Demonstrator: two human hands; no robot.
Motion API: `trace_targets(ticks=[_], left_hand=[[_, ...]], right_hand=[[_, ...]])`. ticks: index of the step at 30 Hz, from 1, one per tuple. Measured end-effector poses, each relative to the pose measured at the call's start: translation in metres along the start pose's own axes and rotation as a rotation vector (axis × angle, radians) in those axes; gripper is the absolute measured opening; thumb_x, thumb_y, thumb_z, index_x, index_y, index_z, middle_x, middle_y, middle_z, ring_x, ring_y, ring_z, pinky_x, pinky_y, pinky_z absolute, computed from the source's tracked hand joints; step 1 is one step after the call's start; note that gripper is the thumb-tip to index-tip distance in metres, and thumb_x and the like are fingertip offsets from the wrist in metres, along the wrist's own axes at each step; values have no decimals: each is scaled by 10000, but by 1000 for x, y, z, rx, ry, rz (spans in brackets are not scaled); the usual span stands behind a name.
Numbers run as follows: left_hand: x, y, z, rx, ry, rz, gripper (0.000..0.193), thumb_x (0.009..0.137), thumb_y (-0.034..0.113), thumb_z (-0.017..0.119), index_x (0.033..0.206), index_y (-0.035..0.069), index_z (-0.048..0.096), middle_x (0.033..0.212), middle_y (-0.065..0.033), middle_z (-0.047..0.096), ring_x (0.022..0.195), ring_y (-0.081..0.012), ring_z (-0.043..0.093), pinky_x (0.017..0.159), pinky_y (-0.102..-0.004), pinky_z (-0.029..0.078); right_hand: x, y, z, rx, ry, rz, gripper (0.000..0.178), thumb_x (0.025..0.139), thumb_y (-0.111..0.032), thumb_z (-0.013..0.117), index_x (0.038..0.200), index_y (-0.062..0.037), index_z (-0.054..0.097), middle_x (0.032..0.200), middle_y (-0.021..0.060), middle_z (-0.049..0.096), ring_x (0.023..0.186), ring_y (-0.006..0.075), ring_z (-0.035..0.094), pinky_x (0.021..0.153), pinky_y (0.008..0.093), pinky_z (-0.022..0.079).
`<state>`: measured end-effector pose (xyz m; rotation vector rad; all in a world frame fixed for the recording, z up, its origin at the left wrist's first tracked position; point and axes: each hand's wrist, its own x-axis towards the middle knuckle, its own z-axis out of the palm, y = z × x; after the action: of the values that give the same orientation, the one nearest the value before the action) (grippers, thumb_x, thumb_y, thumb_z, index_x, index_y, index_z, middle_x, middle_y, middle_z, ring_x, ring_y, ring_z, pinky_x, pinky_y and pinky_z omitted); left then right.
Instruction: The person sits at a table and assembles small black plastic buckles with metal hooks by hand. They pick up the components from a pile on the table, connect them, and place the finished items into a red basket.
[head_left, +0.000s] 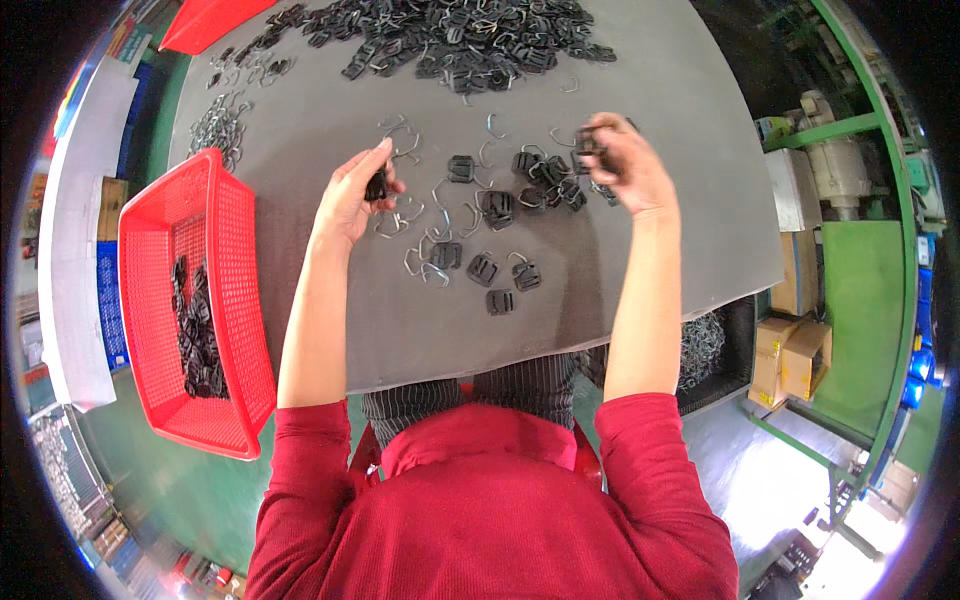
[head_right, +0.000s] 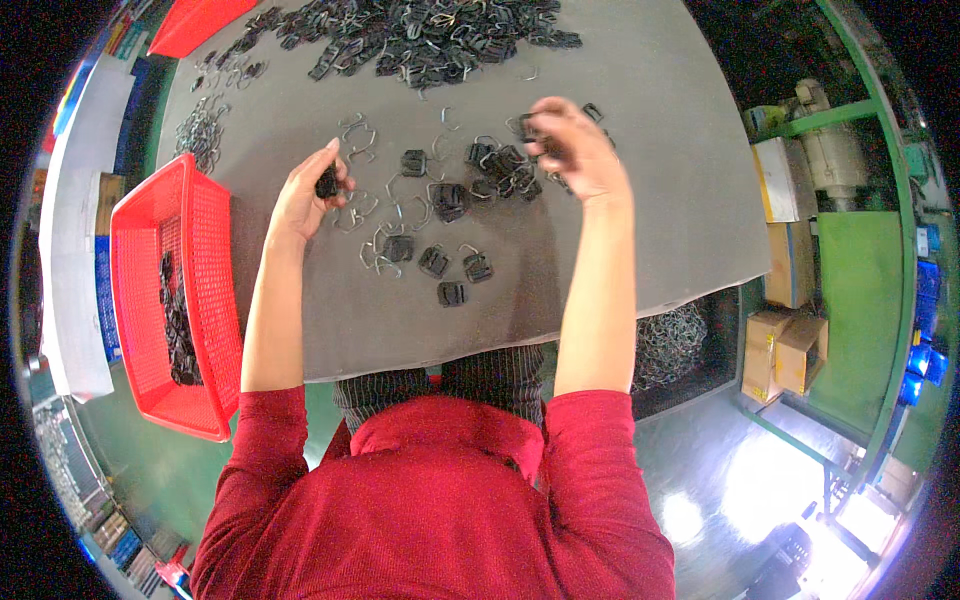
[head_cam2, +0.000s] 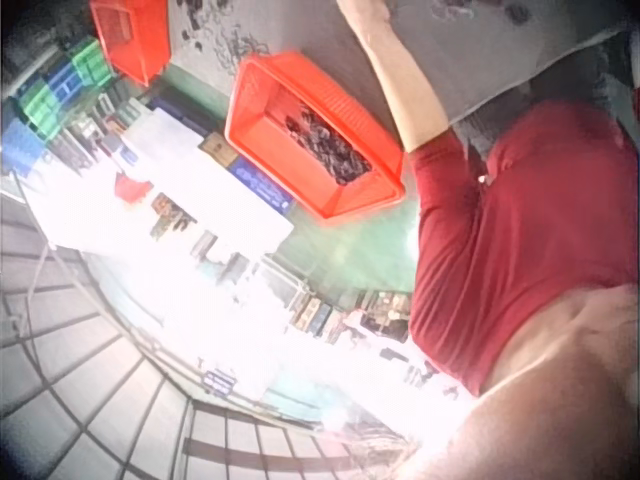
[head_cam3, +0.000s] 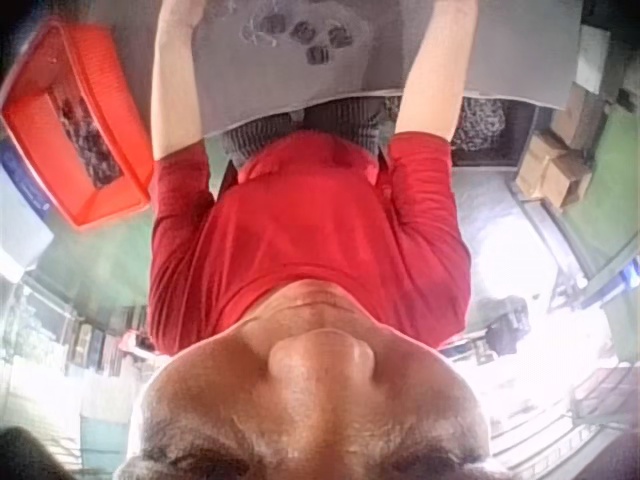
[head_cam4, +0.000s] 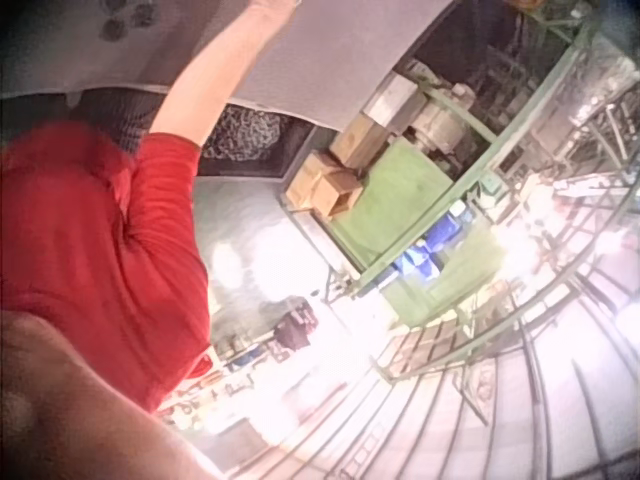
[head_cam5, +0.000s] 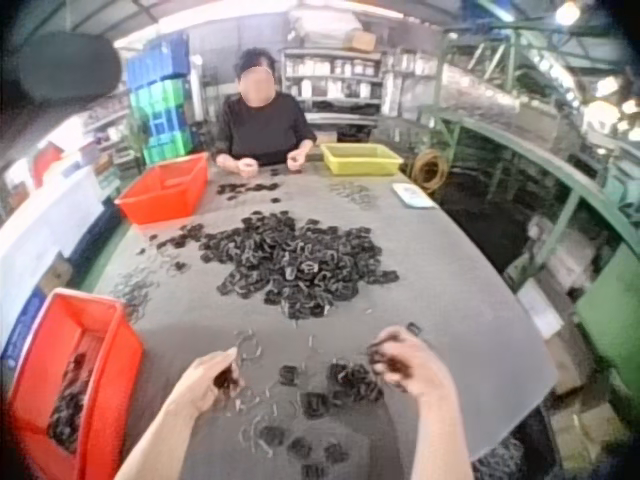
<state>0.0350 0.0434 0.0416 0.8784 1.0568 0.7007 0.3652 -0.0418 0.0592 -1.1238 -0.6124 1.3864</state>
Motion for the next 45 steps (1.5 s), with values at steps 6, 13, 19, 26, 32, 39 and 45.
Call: trace_targets(ticks=[6, 13, 19, 26, 32, 39, 45], left_hand=[[35, -33, 47, 1035, 277, 421, 338, 789, 360, 672, 841, 36, 594, 753, -120, 658, 681, -275, 645, 596, -338, 485], [21, -20, 69, 989, 79, 315, 336, 753, 311, 713, 845, 13, 586, 749, -138, 662, 680, -231, 643, 653, -343, 479], [-3, -13, 34, -61, -228, 28, 143, 877, 232, 611, 895, 98, 562, 711, 30, 540, 564, -47, 518, 418, -150, 306], [-10, -45, 80, 1043, -14, 506, 321, 749, 316, 717, 926, 69, 615, 732, -80, 630, 674, -204, 616, 610, -309, 469], [-8, -42, 85, 993, -30, 446, 273, 708, 257, 740, 856, 56, 628, 718, -113, 635, 679, -237, 624, 641, -338, 473], [-24, -27, 34, 184, -241, 79, 221, 788, 206, 706, 872, 32, 599, 574, 41, 457, 469, -38, 423, 433, -202, 312], [-23, -33, 50, 868, 121, 295, 400, 753, 317, 730, 1047, 75, 608, 725, -51, 600, 627, -148, 585, 562, -296, 446]], right_hand=[[43, -31, -95, -516, 484, 31, 295, 745, -213, 742, 911, -22, 590, 755, 22, 554, 595, 78, 498, 395, 194, 300], [79, 9, -112, -1249, 481, -45, 366, 624, -271, 831, 793, -27, 615, 605, 15, 521, 481, 115, 448, 401, 287, 336], [38, -4, -98, -764, 369, 211, 282, 691, -240, 791, 794, -47, 613, 626, -8, 524, 505, 81, 424, 405, 210, 283], [-15, 4, -72, 283, 339, -82, 199, 825, -148, 662, 953, -19, 582, 749, 54, 531, 594, 126, 496, 407, 211, 333], [-23, 21, -29, -488, 13, 140, 206, 817, -215, 660, 930, -47, 621, 854, 79, 656, 805, 167, 634, 491, 241, 429], [-26, 48, 40, -1281, 102, -15, 288, 719, -312, 724, 873, -72, 686, 826, 110, 683, 801, 244, 653, 730, 354, 495], [-20, 44, 14, -1144, 296, -228, 223, 718, -194, 749, 792, -1, 666, 644, 13, 598, 528, 76, 483, 499, 233, 378]])
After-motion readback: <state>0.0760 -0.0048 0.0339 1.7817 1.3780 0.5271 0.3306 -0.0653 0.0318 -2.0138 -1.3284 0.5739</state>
